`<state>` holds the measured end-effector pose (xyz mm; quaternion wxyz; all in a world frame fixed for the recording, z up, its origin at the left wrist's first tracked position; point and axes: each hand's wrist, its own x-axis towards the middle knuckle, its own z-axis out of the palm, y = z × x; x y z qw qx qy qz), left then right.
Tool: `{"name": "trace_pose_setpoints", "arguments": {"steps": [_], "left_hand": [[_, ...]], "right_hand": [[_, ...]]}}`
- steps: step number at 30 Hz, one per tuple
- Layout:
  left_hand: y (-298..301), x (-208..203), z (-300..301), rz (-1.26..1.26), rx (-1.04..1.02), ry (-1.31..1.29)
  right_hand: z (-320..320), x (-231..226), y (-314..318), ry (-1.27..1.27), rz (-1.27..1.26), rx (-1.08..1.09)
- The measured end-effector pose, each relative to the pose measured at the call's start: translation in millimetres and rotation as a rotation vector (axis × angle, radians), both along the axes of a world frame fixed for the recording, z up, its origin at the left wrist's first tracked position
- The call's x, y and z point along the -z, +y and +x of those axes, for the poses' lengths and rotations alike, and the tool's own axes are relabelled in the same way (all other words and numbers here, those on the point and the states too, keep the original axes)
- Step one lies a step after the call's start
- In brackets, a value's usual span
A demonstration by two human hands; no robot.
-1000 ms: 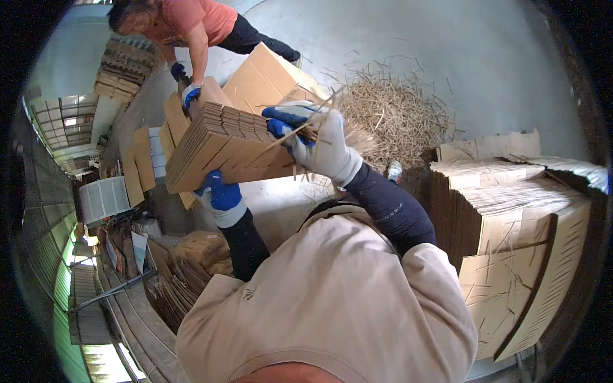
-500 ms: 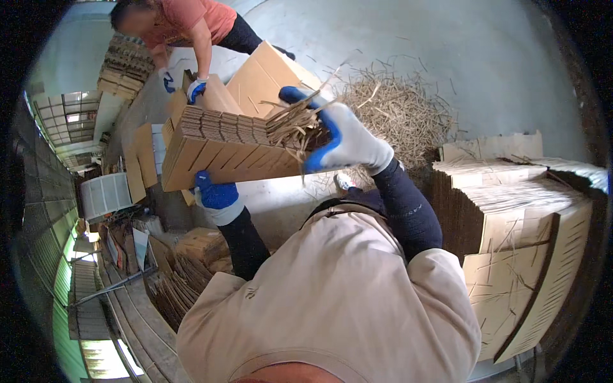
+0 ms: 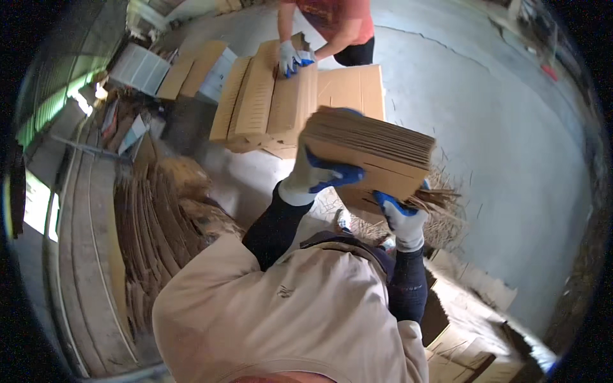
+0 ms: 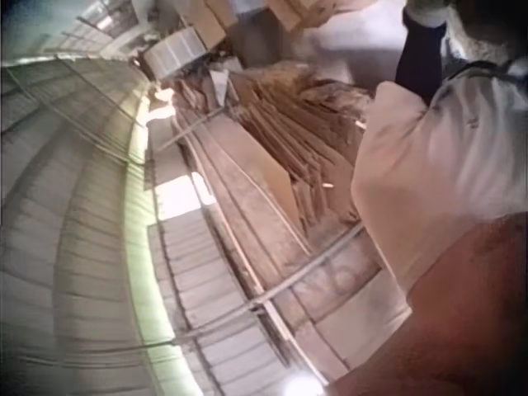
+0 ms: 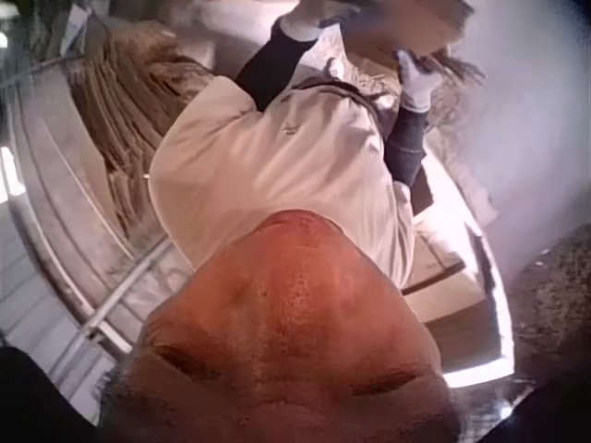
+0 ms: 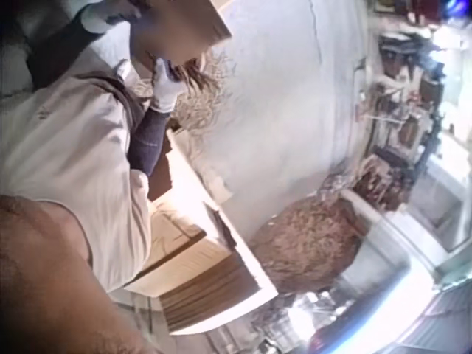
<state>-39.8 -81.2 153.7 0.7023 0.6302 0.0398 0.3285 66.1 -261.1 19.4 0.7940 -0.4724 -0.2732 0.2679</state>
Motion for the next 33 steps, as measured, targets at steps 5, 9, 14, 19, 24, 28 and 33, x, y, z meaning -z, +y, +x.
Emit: {"name": "trace_pose_setpoints", "arguments": {"steps": [5, 9, 14, 19, 24, 28, 33], "left_hand": [[1.7, 13.8, 8.4, 0.142, -0.028, -0.096], [-6.7, 49.2, 9.0, 0.106, 0.006, -0.017], [-24.7, 68.8, 12.4, 0.124, -0.037, 0.028], [-16.7, 58.8, 9.5, 0.551, -0.260, 0.003], [-18.3, 57.9, 4.0, 0.354, -0.126, 0.019], [-22.8, 60.2, 3.1, 0.301, -0.180, -0.048], [-18.5, 61.3, -9.7, 0.199, -0.081, 0.077]], "right_hand": [[8.3, -21.4, -7.3, -0.015, -0.026, 0.141], [21.9, -19.6, -19.9, -0.083, 0.003, 0.228], [36.9, -7.7, -26.0, -0.187, -0.014, 0.297], [51.7, 39.9, -40.1, -0.012, 0.024, 0.343], [51.1, 49.9, -46.3, -0.424, -0.094, 0.401], [48.9, 40.1, -49.0, -0.303, -0.122, 0.338], [58.5, 50.2, -54.9, -0.128, 0.054, 0.304]]}}
